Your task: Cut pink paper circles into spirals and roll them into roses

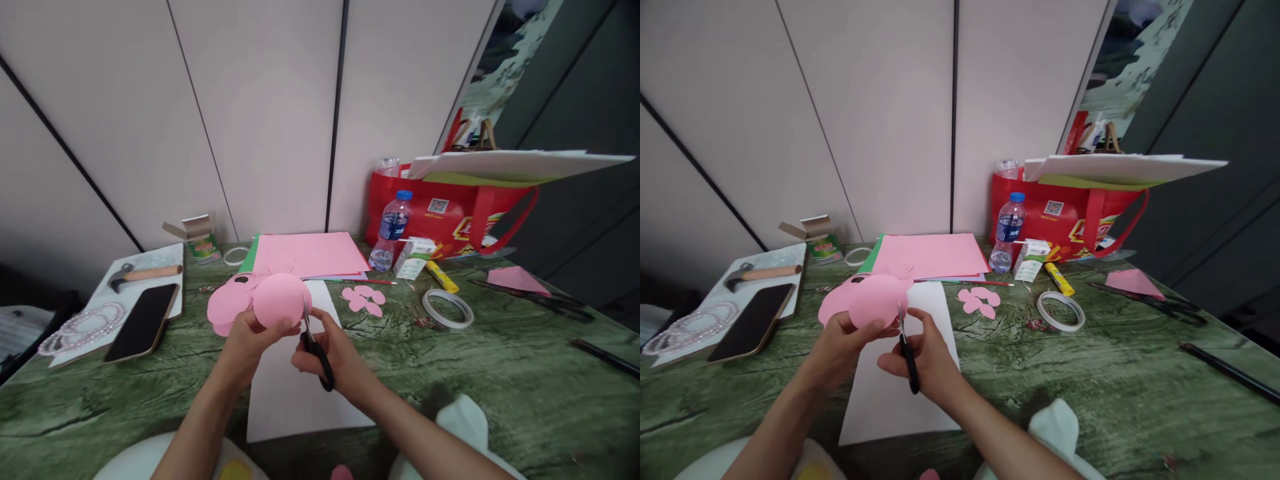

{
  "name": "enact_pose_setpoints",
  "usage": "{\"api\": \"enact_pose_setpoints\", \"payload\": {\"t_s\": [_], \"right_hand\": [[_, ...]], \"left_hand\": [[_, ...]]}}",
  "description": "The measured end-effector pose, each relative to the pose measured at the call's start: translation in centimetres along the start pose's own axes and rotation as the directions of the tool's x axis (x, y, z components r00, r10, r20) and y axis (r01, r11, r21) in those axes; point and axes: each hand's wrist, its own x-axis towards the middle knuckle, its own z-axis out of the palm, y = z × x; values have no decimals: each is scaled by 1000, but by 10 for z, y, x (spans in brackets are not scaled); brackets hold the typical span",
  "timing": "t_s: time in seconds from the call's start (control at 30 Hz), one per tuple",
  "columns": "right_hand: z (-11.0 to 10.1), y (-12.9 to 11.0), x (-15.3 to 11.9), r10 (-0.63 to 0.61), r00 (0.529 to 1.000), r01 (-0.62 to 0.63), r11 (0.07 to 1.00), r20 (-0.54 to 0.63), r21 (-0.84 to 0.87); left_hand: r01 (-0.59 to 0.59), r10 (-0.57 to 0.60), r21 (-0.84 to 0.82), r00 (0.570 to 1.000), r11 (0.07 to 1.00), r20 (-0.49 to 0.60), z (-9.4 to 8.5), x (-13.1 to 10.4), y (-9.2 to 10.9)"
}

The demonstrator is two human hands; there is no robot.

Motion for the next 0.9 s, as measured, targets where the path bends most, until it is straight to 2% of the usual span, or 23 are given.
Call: {"api": "enact_pose_setpoints", "payload": {"t_s": [0.1, 0.33, 0.47, 0.9], "right_hand": [[0, -4, -1, 12, 999, -13, 1000, -31, -13], [1, -6, -1, 21, 1000, -21, 999, 4, -31], [0, -5, 0, 16, 1000, -16, 999, -16, -31], [2, -2, 0, -51, 998, 51, 999, -47, -12]], "left_hand": [[-5, 5, 55, 1000, 998, -7, -2, 0, 1], [-43, 38, 149, 999, 988, 37, -5, -1, 1], [-52, 44, 192, 998, 980, 44, -6, -1, 1], [-83, 84, 192, 996, 978, 5, -6, 2, -1]]}}
